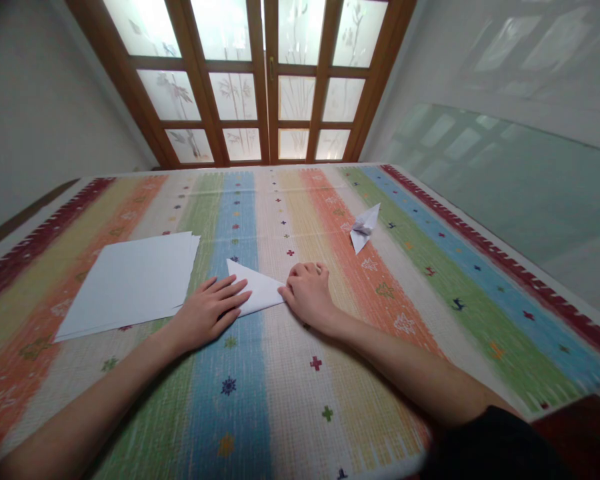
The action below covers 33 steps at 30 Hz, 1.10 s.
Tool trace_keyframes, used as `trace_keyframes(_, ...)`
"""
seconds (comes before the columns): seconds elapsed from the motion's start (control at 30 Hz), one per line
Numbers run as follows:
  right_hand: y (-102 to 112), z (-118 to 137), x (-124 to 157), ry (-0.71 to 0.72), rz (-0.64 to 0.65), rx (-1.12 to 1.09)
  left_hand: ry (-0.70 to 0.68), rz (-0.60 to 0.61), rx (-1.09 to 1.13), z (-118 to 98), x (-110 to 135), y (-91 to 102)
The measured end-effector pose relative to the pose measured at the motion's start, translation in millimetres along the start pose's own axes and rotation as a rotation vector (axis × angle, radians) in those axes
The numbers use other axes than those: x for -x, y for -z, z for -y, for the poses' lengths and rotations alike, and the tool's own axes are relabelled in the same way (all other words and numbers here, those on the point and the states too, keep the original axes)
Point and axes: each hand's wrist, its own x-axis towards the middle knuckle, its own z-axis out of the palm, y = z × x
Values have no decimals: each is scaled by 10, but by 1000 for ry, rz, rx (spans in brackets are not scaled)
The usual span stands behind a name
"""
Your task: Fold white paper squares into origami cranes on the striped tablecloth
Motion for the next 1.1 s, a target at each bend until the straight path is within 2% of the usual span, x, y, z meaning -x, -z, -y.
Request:
trace_keyframes(0.2, 0, 59, -17, -29, -2, 56, -78, -76, -85, 4, 24, 7)
trace_keyframes(0.3, -3, 63, -21, -31, 3, 59, -151, -84, -122, 28, 45, -8)
trace_keyframes(0.43, 0, 63, -19, -34, 6, 58, -212, -60, -67, 61, 84, -19)
trace_keyframes(0.8, -31, 64, -23, -35, 3, 65, -209, 99, 84, 153, 213, 7)
trace_keyframes(1.1, -30, 42, 4, -29, 1, 35, -158, 81, 234, 176, 254, 51)
